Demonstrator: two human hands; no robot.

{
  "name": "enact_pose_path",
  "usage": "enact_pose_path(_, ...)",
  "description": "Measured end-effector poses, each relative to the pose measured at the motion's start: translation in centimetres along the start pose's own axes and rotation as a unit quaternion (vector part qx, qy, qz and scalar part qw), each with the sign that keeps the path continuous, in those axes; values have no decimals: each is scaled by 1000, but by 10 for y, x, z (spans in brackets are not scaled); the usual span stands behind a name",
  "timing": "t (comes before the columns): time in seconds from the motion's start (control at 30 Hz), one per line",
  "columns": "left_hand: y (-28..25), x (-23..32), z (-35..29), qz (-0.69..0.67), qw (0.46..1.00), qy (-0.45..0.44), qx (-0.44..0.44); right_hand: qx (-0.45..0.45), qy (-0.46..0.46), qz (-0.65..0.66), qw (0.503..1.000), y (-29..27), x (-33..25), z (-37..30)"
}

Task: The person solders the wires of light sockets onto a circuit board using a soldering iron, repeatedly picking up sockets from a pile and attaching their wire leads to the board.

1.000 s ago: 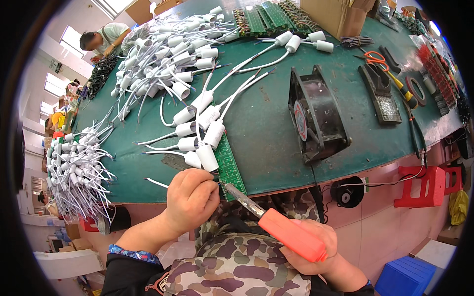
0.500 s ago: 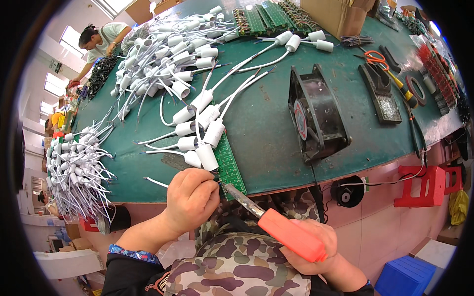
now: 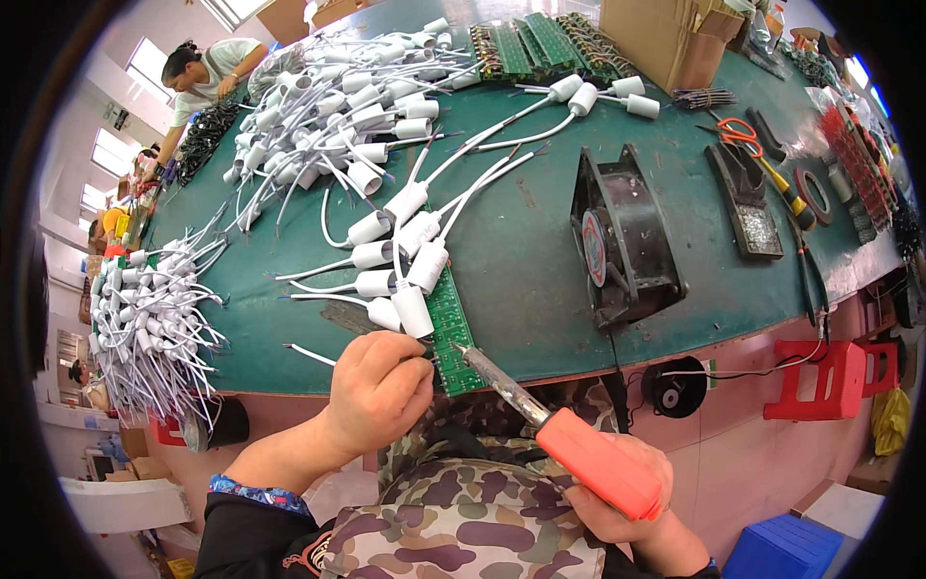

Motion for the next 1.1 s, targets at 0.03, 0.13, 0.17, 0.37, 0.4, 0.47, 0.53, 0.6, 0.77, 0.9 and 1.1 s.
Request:
enact_pose_path(0.03,0,-1,-1,-7,1000,3,-11,-2,-13,-12,1000,-1,-1,2)
enact_pose_path(0.13,-6,-1,-4,-39,999,-19,-14,12,-91,-66,994,-6,-12,16)
enact_pose_path(0.17,-9,-2,-7,-40,999,-13,-18,18,-88,-65,994,-5,-14,18)
enact_pose_path(0.37,-40,-9,-2,47,988,27,-141,56,12,8,998,-10,-17,13)
enact_pose_path(0.4,-46,-6,8,50,989,26,-133,77,45,14,996,-12,-15,9)
enact_pose_path(0.47,-47,4,32,123,973,127,-149,95,68,14,993,-17,-9,6)
enact_pose_path(0.53,-45,7,41,151,966,152,-148,46,-8,26,999,-21,-8,5)
enact_pose_path(0.6,-41,9,46,130,967,186,-119,54,-32,33,997,-23,-14,6)
enact_pose_path(0.77,-32,-6,50,58,976,178,-115,141,110,138,974,-17,-8,-9)
enact_pose_path(0.9,-48,-53,68,30,990,135,-34,158,88,117,977,-21,0,-16)
enact_pose_path(1.1,-63,-180,87,101,995,-16,0,161,58,132,976,-21,3,-8)
Point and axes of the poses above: each hand's wrist, its own z-axis towards the middle knuckle, its own y-axis out of the palm, x = y × z, the point moved 3 cm from there along z, towards the middle knuckle, and after that the axes turned 4 degrees about -z, right-handed, at the moved point
